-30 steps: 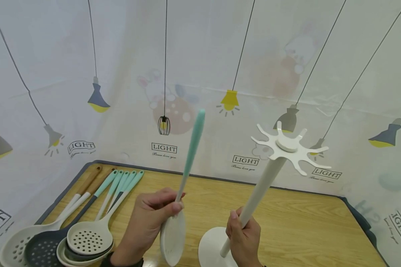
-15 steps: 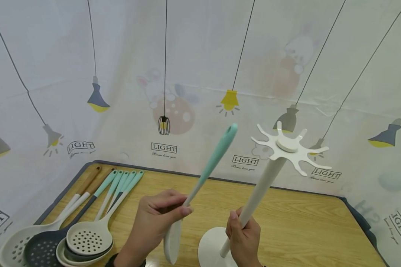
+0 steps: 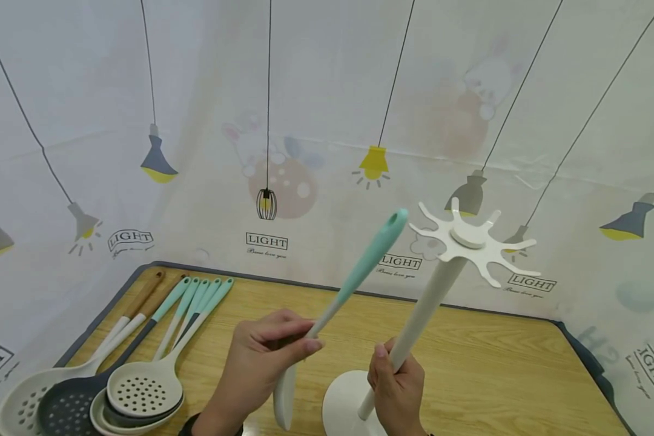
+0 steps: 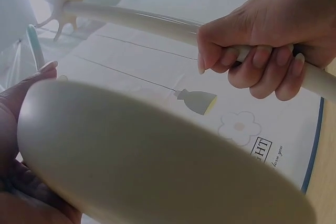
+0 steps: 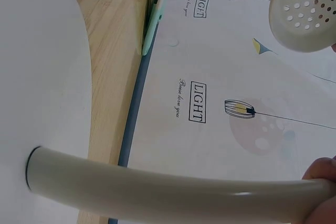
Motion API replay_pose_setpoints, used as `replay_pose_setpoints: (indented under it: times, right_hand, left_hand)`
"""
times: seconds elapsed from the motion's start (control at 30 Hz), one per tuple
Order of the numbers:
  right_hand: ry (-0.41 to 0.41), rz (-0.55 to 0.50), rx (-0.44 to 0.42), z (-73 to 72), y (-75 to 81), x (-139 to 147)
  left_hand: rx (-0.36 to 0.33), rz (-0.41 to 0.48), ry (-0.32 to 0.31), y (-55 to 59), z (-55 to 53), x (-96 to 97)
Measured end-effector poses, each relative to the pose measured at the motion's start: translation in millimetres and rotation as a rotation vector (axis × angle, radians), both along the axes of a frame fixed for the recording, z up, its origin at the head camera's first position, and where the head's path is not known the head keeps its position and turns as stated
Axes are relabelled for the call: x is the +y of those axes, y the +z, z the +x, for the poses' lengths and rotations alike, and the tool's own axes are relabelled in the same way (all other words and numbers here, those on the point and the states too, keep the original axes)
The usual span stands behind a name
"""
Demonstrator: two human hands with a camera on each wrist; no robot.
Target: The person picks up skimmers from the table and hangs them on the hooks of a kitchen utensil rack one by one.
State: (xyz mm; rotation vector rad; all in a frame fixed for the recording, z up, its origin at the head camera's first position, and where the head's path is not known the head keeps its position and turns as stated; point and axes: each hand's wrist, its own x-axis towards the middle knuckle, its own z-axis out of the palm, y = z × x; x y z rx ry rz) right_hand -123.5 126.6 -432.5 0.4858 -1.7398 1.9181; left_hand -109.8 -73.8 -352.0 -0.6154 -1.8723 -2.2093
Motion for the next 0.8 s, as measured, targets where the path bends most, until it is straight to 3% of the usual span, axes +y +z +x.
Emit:
replay_pose_setpoints:
  times: [0.23, 0.8]
  right_hand:
    - [-0.003, 0.007, -0.005, 1.0, 1.9, -0.5]
    - [-0.012, 0.026, 0.009, 0.5, 1.6, -0.2]
  left_hand:
    - [-0.019, -0.026, 0.003, 1.0, 1.0, 2.3]
    - [0.018, -0.016, -0.026, -1.1, -0.3, 7.7]
